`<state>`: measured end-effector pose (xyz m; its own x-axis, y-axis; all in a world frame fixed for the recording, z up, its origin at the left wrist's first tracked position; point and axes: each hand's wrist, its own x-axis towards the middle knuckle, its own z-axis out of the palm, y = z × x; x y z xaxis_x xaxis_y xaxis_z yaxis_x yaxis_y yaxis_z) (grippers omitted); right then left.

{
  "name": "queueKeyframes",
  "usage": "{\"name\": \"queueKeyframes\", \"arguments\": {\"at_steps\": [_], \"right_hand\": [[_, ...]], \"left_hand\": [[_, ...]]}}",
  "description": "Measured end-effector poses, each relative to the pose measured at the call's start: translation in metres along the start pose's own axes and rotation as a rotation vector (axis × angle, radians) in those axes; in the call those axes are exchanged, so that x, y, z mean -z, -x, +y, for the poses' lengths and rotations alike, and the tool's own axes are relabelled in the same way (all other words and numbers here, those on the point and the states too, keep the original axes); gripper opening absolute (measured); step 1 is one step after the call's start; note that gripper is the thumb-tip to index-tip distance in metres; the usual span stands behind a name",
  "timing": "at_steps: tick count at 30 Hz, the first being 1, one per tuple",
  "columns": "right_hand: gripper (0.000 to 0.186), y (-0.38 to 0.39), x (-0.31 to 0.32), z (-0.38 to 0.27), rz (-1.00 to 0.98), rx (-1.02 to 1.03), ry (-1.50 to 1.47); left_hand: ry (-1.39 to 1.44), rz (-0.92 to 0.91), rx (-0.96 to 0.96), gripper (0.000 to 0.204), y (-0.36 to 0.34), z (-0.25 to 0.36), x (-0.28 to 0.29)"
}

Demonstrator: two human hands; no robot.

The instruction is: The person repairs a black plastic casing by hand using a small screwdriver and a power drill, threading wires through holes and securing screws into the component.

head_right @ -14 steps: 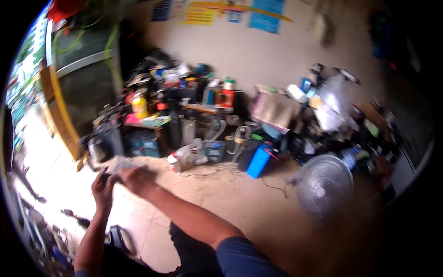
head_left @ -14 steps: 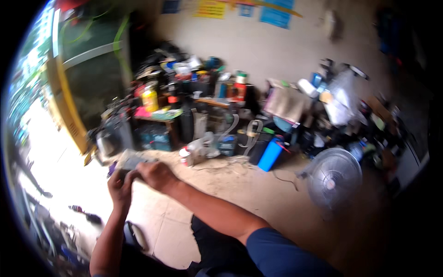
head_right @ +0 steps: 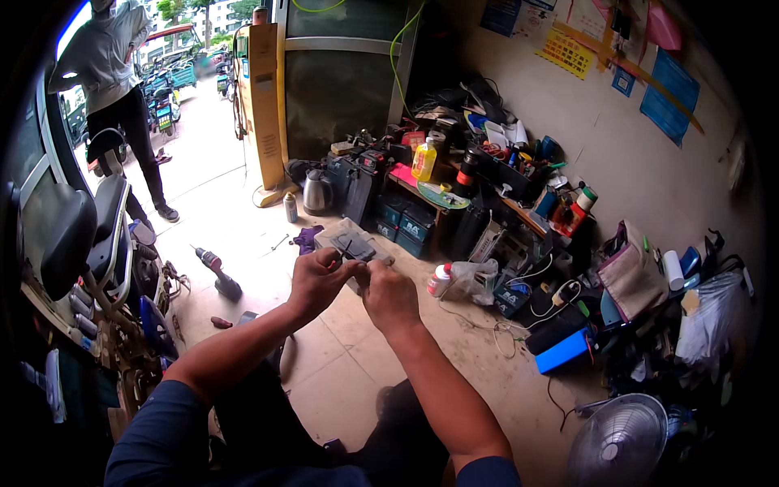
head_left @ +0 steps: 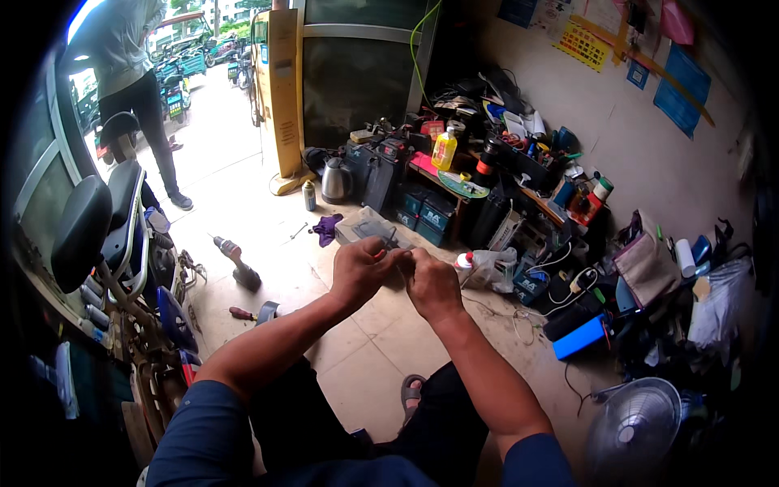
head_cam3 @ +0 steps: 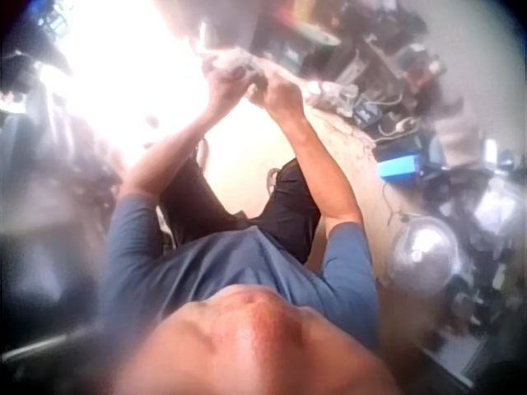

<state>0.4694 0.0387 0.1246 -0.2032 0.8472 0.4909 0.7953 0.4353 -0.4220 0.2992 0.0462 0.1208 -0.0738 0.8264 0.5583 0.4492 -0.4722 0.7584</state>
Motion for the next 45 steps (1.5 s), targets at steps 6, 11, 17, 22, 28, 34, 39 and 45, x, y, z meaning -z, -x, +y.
{"name": "queueKeyframes", "arguments": {"at_steps": [6, 11, 17, 22, 28, 34, 39, 45], "right_hand": [[0.040, 0.001, -0.014, 0.000, 0.015, 0.008, 0.039], [0.023, -0.005, -0.005, -0.001, -0.026, -0.046, -0.136], [0.023, -0.006, -0.002, -0.003, 0.003, -0.019, -0.087], [0.026, -0.004, -0.001, 0.009, 0.045, 0.185, -0.036], [0.044, -0.005, 0.000, 0.014, 0.069, 0.311, 0.036], [0.041, -0.010, 0.003, 0.019, 0.102, 0.391, -0.010], [0.025, -0.009, 0.008, 0.020, 0.089, 0.409, 0.021], [0.019, -0.009, 0.005, 0.023, 0.147, 0.415, 0.109]], "left_hand": [[0.066, -0.088, 0.237, 0.052, -0.003, -0.017, -0.006], [0.105, -0.113, 0.163, 0.040, -0.004, -0.016, -0.003], [0.220, -0.096, 0.017, 0.019, -0.002, -0.016, 0.008], [0.509, -0.177, 0.078, 0.013, 0.003, -0.017, 0.014], [0.606, -0.198, 0.097, 0.017, 0.007, -0.012, 0.017], [0.715, -0.256, 0.156, 0.021, 0.009, -0.014, 0.018], [0.753, -0.317, 0.196, 0.021, 0.011, -0.018, 0.021], [0.635, -0.281, 0.126, 0.020, 0.011, -0.020, 0.015]]}}
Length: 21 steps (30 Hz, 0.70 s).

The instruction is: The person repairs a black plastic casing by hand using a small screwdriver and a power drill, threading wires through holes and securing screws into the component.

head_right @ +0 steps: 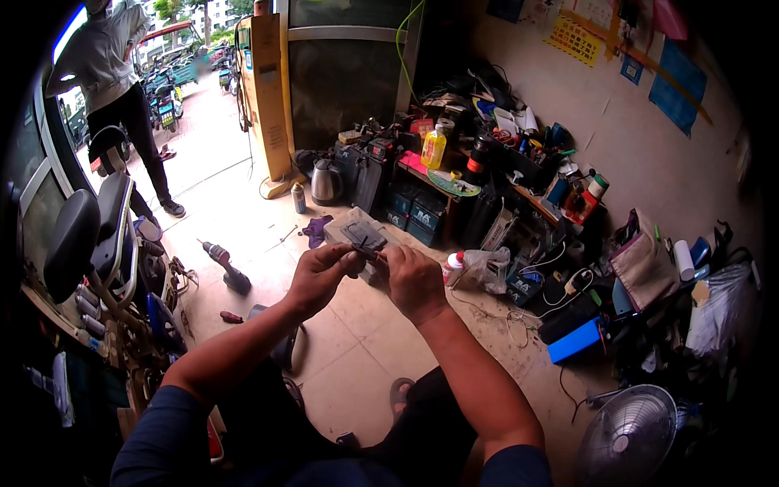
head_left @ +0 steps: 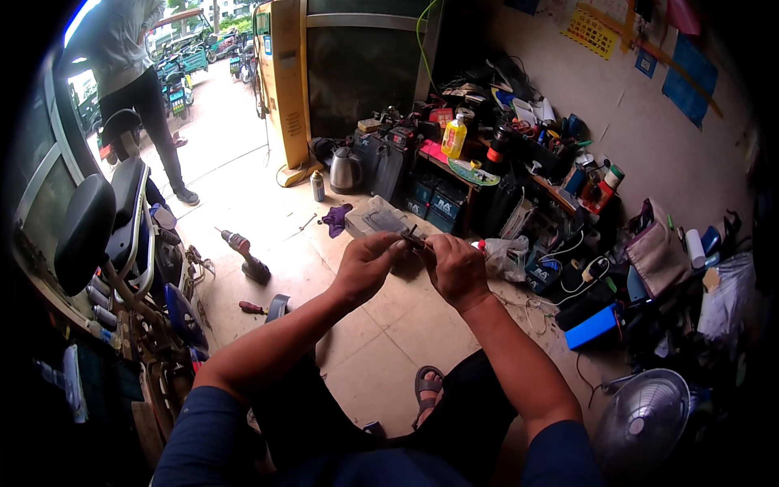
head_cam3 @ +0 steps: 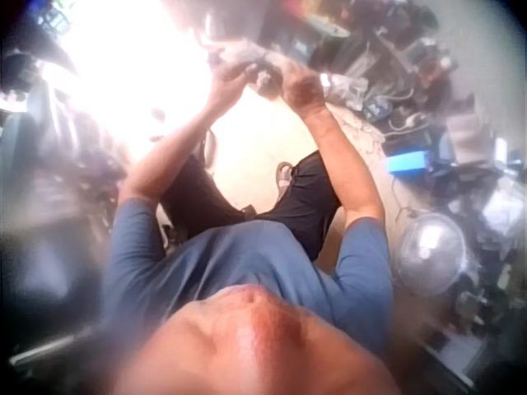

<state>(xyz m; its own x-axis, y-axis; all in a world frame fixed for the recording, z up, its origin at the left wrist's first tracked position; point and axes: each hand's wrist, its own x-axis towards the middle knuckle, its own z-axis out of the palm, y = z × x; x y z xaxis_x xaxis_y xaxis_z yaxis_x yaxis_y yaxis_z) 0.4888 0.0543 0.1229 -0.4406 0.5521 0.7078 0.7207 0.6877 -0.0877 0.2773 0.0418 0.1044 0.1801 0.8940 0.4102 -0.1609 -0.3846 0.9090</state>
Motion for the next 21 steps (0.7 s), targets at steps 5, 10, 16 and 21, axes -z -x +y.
{"name": "queueKeyframes", "arguments": {"at_steps": [5, 10, 16, 21], "right_hand": [[0.018, 0.005, -0.003, 0.001, -0.071, -0.090, 0.049], [0.020, 0.001, 0.000, -0.007, -0.060, -0.047, -0.012], [0.025, -0.003, 0.000, -0.012, -0.033, -0.167, -0.056], [0.034, 0.001, -0.015, -0.021, -0.117, -0.382, -0.032]], "left_hand": [[-0.381, 0.008, -0.163, 0.017, -0.003, 0.017, -0.008], [-0.543, 0.115, -0.137, 0.025, -0.008, 0.010, -0.009], [-0.619, 0.190, -0.117, 0.037, -0.014, 0.013, -0.018], [-0.369, 0.212, 0.165, 0.045, -0.019, 0.000, -0.019]]}}
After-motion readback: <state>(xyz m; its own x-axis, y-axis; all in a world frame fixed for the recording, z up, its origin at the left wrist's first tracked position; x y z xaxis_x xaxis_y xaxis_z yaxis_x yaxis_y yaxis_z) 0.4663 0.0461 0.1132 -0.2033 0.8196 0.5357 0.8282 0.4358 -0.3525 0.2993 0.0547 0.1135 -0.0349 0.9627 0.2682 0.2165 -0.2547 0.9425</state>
